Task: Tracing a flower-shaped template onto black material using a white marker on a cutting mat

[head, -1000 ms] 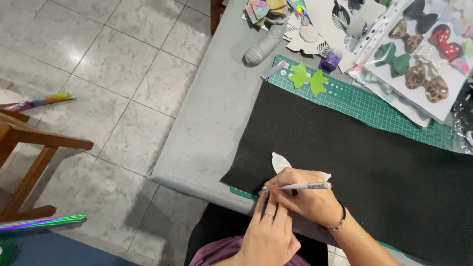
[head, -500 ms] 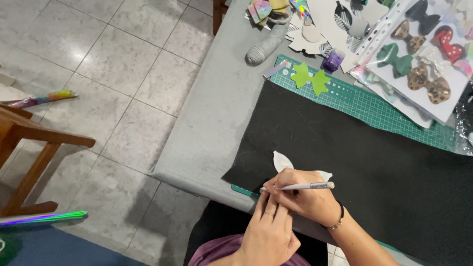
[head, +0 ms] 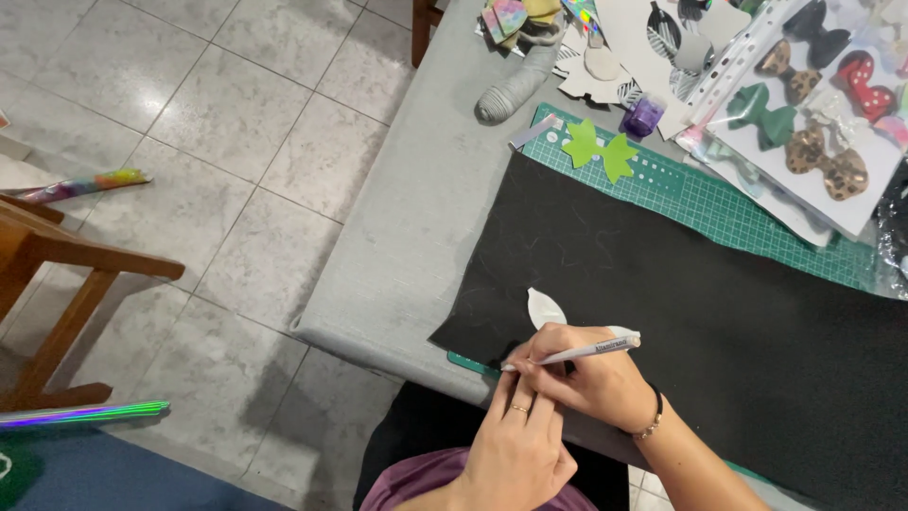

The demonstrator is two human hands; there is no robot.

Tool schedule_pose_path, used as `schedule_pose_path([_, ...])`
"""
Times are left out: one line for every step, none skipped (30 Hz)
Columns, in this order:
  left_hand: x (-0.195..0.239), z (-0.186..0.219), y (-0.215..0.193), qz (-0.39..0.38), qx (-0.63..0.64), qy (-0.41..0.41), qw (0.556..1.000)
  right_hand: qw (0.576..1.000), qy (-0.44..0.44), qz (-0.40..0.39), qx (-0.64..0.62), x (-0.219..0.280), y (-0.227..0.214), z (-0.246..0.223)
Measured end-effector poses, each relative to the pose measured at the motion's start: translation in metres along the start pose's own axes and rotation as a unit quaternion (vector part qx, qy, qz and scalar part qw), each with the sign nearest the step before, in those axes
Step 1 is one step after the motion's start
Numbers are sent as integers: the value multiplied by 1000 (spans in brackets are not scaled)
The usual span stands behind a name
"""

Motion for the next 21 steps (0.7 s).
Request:
schedule_pose_path([-1, 0, -2, 0, 0, -1, 1000, 1000, 0, -1, 0, -1, 1, -1])
schedule_pose_path([-2, 1, -5, -1, -2, 1, 1000, 1000, 0, 7, -14, -1, 2, -3])
schedule_pose_path([-3, 1, -8, -2, -4, 4, 1000, 1000, 0, 17, -26, -2, 2, -4])
schedule_pose_path([-3, 0, -6, -1, -4, 5, 1000, 1000, -1, 18, -25, -2, 1, -2])
schedule_pose_path([-2, 0, -4, -4, -7, 4, 1000, 1000, -5, 14, -10, -1, 1, -1])
schedule_pose_path([-1, 0, -3, -6, -10, 3, 1000, 1000, -9, 11, 5, 1, 0, -1])
schedule_pose_path([-2, 0, -4, -5, -10, 3, 1000, 1000, -10, 11, 5, 0, 2, -2])
schedule_pose_path([-3, 0, -6, -8, -7, 5, 1000, 1000, -8, 19, -9, -1, 3, -3])
schedule_pose_path([-4, 0, -8, -10, -4, 7, 1000, 999, -6, 27, -23, -3, 5, -4])
schedule_pose_path([-4, -1, -7, -10, -5, 7, 1000, 999, -7, 27, -23, -2, 2, -3])
schedule_pose_path([-4, 0, -7, -10, -9, 6, 1000, 1000, -6, 11, -18, -1, 1, -2])
schedule_pose_path([-4, 0, -8, -11, -13, 5, 1000, 1000, -5, -4, -14, 0, 0, -1])
schedule_pose_path([-4, 0, -8, -11, -13, 6, 1000, 1000, -5, -3, -13, -2, -3, -6])
schedule_pose_path([-4, 1, -8, -21, -28, 6, 999, 999, 28, 5, -40, -4, -6, -9])
schedule_pose_path([-6, -1, -8, -30, -45, 8, 999, 996, 58, 14, -65, -7, -11, -12])
schedule_pose_path([-12, -2, -16, -28, -46, 12, 998, 996, 57, 17, -63, -3, -17, -6])
schedule_pose_path([-16, -1, -23, -32, -79, 14, 996, 990, 27, 116, -78, 3, -26, -2])
schedule_pose_path([-20, 0, -31, -36, -112, 17, 993, 972, -4, 214, -93, 11, -35, 3])
schedule_pose_path([-19, 0, -32, -38, -112, 17, 993, 972, -2, 215, -95, 15, -42, 1])
schedule_pose_path([-18, 0, -33, -37, -95, 12, 995, 979, -4, 197, -56, 18, -49, -2])
schedule_pose_path([-21, -2, -33, -33, -79, 12, 996, 983, -7, 183, -12, 21, -58, -3])
Point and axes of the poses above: each hand's wrist, its own x-axis away from the middle knuckle, its own y-axis out of the palm, z = x × y, the point moved 2 cm from there along -x, towards the middle knuckle, and after that the axes turned 5 degrees about -z, right-handed, at the moved point
